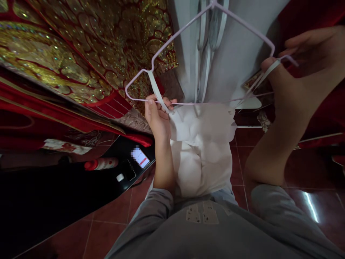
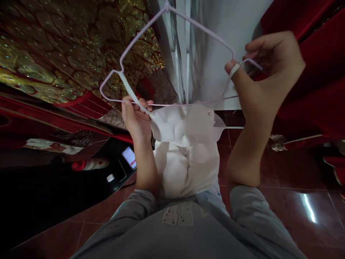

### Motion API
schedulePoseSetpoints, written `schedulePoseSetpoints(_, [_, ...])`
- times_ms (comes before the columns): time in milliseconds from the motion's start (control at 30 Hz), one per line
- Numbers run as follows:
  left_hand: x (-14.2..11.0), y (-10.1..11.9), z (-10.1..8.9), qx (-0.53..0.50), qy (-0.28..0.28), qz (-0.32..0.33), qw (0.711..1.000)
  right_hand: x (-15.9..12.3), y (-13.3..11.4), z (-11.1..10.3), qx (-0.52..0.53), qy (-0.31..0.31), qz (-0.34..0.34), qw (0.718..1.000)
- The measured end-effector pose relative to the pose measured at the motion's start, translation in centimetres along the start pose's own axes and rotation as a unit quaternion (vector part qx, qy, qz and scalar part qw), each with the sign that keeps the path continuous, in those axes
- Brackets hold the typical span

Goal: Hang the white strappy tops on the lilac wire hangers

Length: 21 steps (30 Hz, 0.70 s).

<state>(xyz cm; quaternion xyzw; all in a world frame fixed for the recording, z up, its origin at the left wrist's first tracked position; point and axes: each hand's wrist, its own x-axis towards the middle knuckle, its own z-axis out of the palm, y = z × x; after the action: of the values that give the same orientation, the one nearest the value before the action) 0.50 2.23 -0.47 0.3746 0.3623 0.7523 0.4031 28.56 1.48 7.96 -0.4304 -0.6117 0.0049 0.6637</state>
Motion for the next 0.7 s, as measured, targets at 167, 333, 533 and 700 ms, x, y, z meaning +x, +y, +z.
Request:
schedulePoseSetpoints(167, [-0.1, 0.1, -0.3, -0.002, -0.024, -0.001, 1.000, -0.6, -1.1, 0.3, -0.053, -0.053, -0.047, 0.996])
schedulePoseSetpoints(333, [-0.3, 0.5, 0.0, 0.008, -0.011, -0.017, 1.000, -4.0, -2.8, 2.1, 0.041, -0.039, -0.149, 0.987])
schedulePoseSetpoints(533, [-1.3, 0.7, 0.1, -0.010, -0.012, -0.003, 1.000, -8.7, -3.2, 5.8, -0.039, -0.256, -0.012, 0.966])
schedulePoseSetpoints(700, [-3.4, -0.3, -1.2, 0.016, 0.011, 0.056, 0.998, -10.6, -2.7, 7.1, -0.060, -0.210, 0.005, 0.976])
